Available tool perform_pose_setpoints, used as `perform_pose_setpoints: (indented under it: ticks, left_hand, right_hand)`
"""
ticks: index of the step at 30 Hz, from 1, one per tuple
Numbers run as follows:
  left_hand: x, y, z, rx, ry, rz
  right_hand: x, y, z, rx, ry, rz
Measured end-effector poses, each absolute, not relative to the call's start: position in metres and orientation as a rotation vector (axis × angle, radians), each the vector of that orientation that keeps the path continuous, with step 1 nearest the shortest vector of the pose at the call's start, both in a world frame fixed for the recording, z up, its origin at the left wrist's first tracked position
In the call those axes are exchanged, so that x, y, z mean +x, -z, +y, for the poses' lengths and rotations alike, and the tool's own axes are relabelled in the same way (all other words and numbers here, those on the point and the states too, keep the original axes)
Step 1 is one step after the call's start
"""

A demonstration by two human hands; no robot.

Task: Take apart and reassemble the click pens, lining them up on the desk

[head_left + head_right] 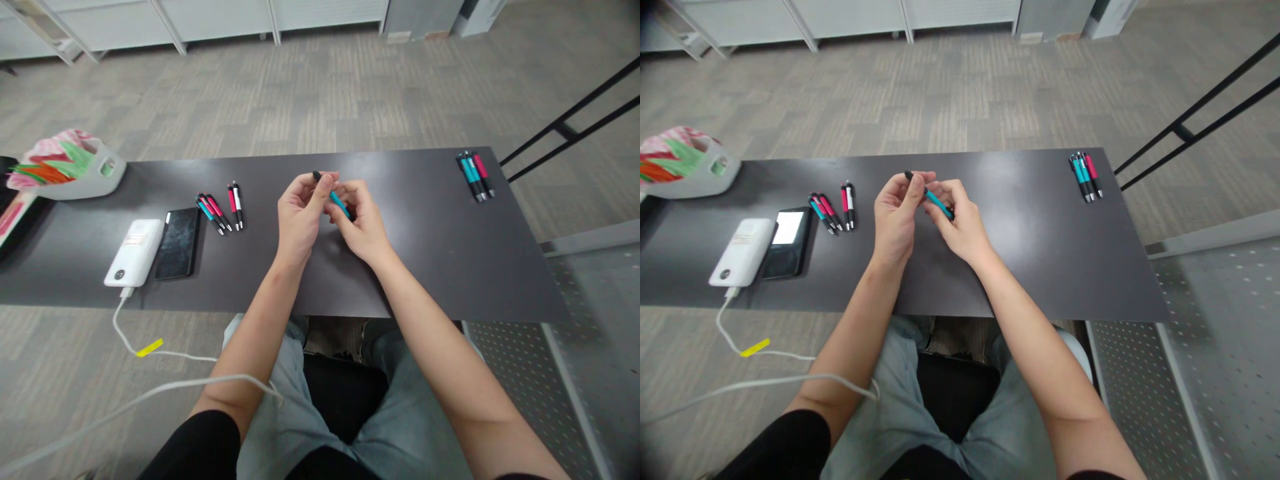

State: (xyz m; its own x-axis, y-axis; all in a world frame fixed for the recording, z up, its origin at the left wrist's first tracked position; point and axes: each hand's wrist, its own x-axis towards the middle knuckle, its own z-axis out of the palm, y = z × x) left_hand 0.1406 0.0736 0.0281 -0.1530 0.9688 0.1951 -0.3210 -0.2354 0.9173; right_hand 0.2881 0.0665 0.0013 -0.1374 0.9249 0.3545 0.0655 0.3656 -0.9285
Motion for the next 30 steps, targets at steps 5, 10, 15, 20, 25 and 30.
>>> perform_pose_setpoints:
  ticks: [5, 10, 15, 20, 25, 30]
  left_hand:
    - [0.132, -0.030, 0.078, 1.065, -1.584, 0.982]
    - [0.131, -0.032, 0.078, 1.036, -1.631, 0.991]
    - [0.133, -0.031, 0.079, 1.019, -1.605, 0.991]
    - [0.131, -0.028, 0.080, 1.043, -1.622, 1.005]
    - [0.131, -0.028, 0.080, 1.063, -1.650, 0.987]
    - [0.133, -0.031, 0.078, 1.065, -1.628, 1.028]
  right_hand:
    - [0.290, -0.011, 0.063, -1.019, -1.063, -1.506]
    - [0.289, -0.017, 0.063, -1.046, -1.072, -1.493]
    - [0.290, -0.016, 0.064, -1.086, -1.065, -1.526]
    - [0.292, -0.016, 0.065, -1.030, -1.008, -1.525]
    - [0.291, -0.014, 0.065, -1.054, -0.984, -1.541]
    - [0.293, -0.018, 0.065, -1.078, -1.003, -1.553]
